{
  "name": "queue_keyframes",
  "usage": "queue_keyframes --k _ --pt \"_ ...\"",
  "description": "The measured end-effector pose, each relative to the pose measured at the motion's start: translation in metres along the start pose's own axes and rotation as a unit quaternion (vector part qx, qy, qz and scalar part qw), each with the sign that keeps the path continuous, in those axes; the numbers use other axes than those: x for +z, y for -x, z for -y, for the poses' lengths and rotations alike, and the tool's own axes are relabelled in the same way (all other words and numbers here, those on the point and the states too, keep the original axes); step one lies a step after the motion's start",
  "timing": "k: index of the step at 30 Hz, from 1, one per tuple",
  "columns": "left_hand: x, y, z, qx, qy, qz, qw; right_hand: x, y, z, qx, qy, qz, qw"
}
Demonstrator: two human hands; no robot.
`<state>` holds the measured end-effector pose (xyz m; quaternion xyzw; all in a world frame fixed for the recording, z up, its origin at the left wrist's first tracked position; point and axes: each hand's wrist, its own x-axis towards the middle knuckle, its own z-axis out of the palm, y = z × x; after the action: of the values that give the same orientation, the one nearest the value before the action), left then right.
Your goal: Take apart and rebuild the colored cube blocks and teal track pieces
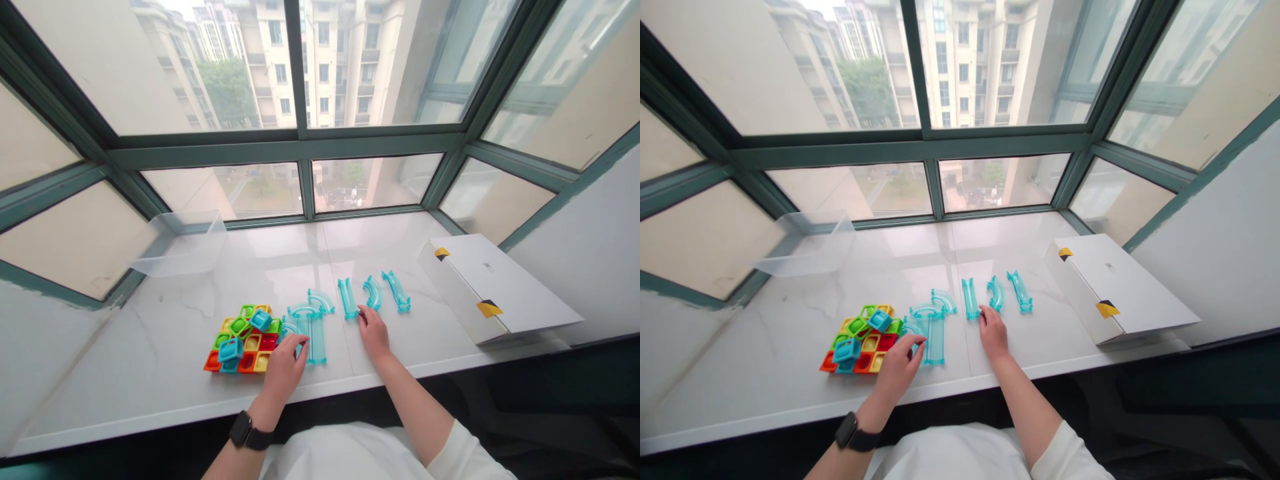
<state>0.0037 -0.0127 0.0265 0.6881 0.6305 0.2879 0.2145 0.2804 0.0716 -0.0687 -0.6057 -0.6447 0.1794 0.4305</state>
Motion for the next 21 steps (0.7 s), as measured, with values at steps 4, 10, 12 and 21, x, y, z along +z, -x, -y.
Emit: queue_keyframes --k 4,10,12,21 --pt "-0.003 0.018 0.013 -0.007 -0.003 -0.021 1.000 0.000 -0.001 0.001 0.002 -0.006 -0.006 1.000" --pt "0.001 0.030 0.022 0.043 -0.039 -0.046 0.997 -0.004 0.008 0.007 0.024 -0.027 -0.045 0.998" --pt "0.003 0.032 0.022 0.063 -0.052 -0.061 0.995 -0.006 0.017 0.012 0.033 -0.031 -0.055 0.997" --pt "0.020 0.036 0.027 0.104 -0.107 -0.031 0.988 -0.013 0.063 0.061 -0.104 0.001 0.174 0.979"
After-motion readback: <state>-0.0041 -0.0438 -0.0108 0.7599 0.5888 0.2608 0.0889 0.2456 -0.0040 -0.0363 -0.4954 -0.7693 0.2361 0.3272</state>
